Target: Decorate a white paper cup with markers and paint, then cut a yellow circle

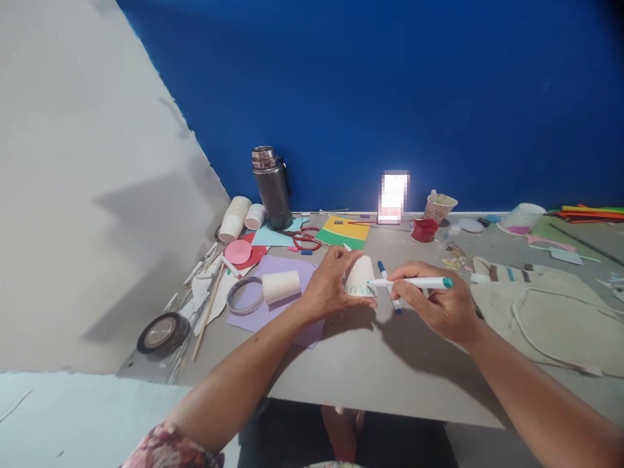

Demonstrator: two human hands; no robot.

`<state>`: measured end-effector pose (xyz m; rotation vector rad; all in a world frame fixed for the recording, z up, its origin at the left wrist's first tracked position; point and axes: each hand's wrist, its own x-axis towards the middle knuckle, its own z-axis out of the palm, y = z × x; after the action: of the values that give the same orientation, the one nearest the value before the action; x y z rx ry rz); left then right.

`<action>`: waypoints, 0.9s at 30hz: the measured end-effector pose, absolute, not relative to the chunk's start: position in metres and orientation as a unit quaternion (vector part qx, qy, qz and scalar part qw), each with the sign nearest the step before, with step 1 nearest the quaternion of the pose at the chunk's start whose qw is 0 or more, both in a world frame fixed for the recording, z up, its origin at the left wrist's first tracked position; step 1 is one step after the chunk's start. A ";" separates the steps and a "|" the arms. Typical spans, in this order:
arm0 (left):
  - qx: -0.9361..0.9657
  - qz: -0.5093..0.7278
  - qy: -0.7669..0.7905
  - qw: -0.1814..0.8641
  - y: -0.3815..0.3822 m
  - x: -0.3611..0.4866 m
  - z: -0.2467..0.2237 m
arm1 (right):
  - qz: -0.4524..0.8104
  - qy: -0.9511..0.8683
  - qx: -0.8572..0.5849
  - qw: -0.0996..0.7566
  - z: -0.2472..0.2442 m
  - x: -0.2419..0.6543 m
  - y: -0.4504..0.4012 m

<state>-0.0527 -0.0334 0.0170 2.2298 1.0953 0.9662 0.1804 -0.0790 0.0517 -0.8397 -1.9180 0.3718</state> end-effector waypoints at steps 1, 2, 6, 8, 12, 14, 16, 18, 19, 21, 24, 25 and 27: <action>0.812 0.353 0.400 0.236 -0.033 -0.053 0.017 | 0.154 -0.790 -0.345 0.483 0.053 0.180 -0.079; 0.812 0.354 0.401 0.236 -0.033 -0.053 0.017 | 0.159 -0.792 -0.344 0.479 0.054 0.179 -0.080; 0.811 0.352 0.405 0.234 -0.034 -0.052 0.018 | 0.203 -0.794 -0.342 0.460 0.056 0.180 -0.081; 0.811 0.349 0.406 0.236 -0.035 -0.052 0.019 | 0.201 -0.779 -0.355 0.476 0.055 0.181 -0.082; 0.809 0.351 0.407 0.240 -0.035 -0.051 0.019 | 0.171 -0.753 -0.379 0.511 0.051 0.184 -0.080; 0.809 0.354 0.401 0.241 -0.035 -0.052 0.018 | 0.177 -0.756 -0.375 0.507 0.050 0.184 -0.079; 0.810 0.355 0.397 0.244 -0.034 -0.052 0.017 | 0.187 -0.764 -0.370 0.494 0.051 0.182 -0.079; 0.810 0.354 0.397 0.247 -0.034 -0.052 0.016 | 0.191 -0.772 -0.367 0.483 0.052 0.180 -0.079; 0.810 0.353 0.397 0.247 -0.034 -0.052 0.016 | 0.190 -0.775 -0.366 0.480 0.052 0.179 -0.079; 0.812 0.354 0.394 0.245 -0.034 -0.052 0.016 | 0.193 -0.779 -0.362 0.474 0.053 0.179 -0.079; 0.813 0.355 0.393 0.242 -0.034 -0.052 0.016 | 0.232 -0.777 -0.363 0.459 0.052 0.181 -0.080; 0.813 0.353 0.396 0.242 -0.034 -0.052 0.016 | 0.244 -0.771 -0.367 0.460 0.051 0.182 -0.080; 0.812 0.351 0.400 0.242 -0.033 -0.052 0.016 | 0.240 -0.753 -0.378 0.483 0.048 0.184 -0.079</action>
<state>-0.0521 -0.0334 0.0158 2.2196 1.0925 0.9603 0.1842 -0.0794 0.0478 -0.9199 -1.8344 0.5856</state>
